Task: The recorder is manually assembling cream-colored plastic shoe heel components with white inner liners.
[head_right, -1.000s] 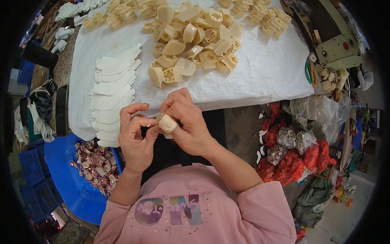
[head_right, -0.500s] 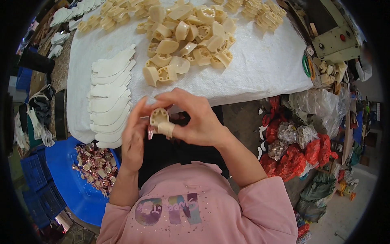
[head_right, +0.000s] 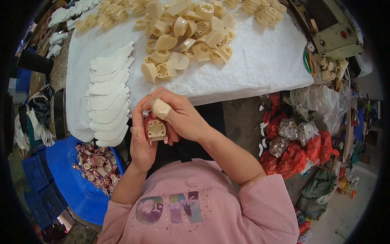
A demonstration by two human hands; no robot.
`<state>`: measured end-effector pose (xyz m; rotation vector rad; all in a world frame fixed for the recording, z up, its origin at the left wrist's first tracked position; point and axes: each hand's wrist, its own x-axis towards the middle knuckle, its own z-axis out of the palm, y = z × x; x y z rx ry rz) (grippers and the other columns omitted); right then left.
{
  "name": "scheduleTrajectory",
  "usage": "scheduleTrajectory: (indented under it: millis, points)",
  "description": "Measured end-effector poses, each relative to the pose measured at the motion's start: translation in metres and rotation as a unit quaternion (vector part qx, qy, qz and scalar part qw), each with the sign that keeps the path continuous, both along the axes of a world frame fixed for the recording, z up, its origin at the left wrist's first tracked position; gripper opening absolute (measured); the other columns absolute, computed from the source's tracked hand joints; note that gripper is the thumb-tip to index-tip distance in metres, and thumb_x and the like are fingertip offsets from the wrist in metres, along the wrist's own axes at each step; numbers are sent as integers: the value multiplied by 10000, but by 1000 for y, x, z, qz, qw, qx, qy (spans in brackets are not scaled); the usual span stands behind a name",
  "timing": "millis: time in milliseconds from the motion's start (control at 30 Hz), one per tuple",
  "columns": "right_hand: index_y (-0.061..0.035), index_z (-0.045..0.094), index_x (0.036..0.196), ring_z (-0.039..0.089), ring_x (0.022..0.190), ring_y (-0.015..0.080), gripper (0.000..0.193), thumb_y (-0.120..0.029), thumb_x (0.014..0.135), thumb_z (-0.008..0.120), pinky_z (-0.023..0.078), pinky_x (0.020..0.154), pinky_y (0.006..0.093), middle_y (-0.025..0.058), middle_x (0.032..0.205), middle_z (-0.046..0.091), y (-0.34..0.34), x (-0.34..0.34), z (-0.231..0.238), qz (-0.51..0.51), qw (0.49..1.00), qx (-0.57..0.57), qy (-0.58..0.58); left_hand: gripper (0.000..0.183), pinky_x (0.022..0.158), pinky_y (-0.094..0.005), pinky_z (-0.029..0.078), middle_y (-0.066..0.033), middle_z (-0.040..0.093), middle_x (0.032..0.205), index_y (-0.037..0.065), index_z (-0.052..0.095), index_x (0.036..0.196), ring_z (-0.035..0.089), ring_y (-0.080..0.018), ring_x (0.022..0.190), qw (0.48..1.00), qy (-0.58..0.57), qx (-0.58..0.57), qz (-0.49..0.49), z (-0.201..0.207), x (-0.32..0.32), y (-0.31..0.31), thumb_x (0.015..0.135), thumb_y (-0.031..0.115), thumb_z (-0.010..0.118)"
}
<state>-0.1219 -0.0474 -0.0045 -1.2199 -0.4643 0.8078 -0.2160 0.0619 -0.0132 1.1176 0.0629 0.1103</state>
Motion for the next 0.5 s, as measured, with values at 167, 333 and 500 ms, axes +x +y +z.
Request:
scheduleTrajectory:
  millis: [167,333,500]
  points:
    - [-43,551,916,571,543,83,132,-174,907,536,463,360,196,61,1036,555,-1,-1,-7,79,995,56,31,674,790,-251,441,-130,464,1178,-48,300,1339,511,-156,995,968,-38,217,122,5,2,-12,966,512,260]
    - [-49,569,1012,549,784,134,208,-234,947,496,475,697,269,58,1008,547,1,-25,-19,-37,992,21,-117,558,859,-254,400,-142,462,1158,-50,355,1270,489,-160,1019,954,-42,255,151,0,1,-13,984,422,270]
    - [-35,497,1234,483,1016,200,357,-263,982,387,339,953,334,89,1107,519,9,-42,-31,-76,979,73,-176,427,840,-265,408,-108,482,1085,11,313,1311,496,-138,969,967,3,158,201,-10,6,-8,981,283,303]
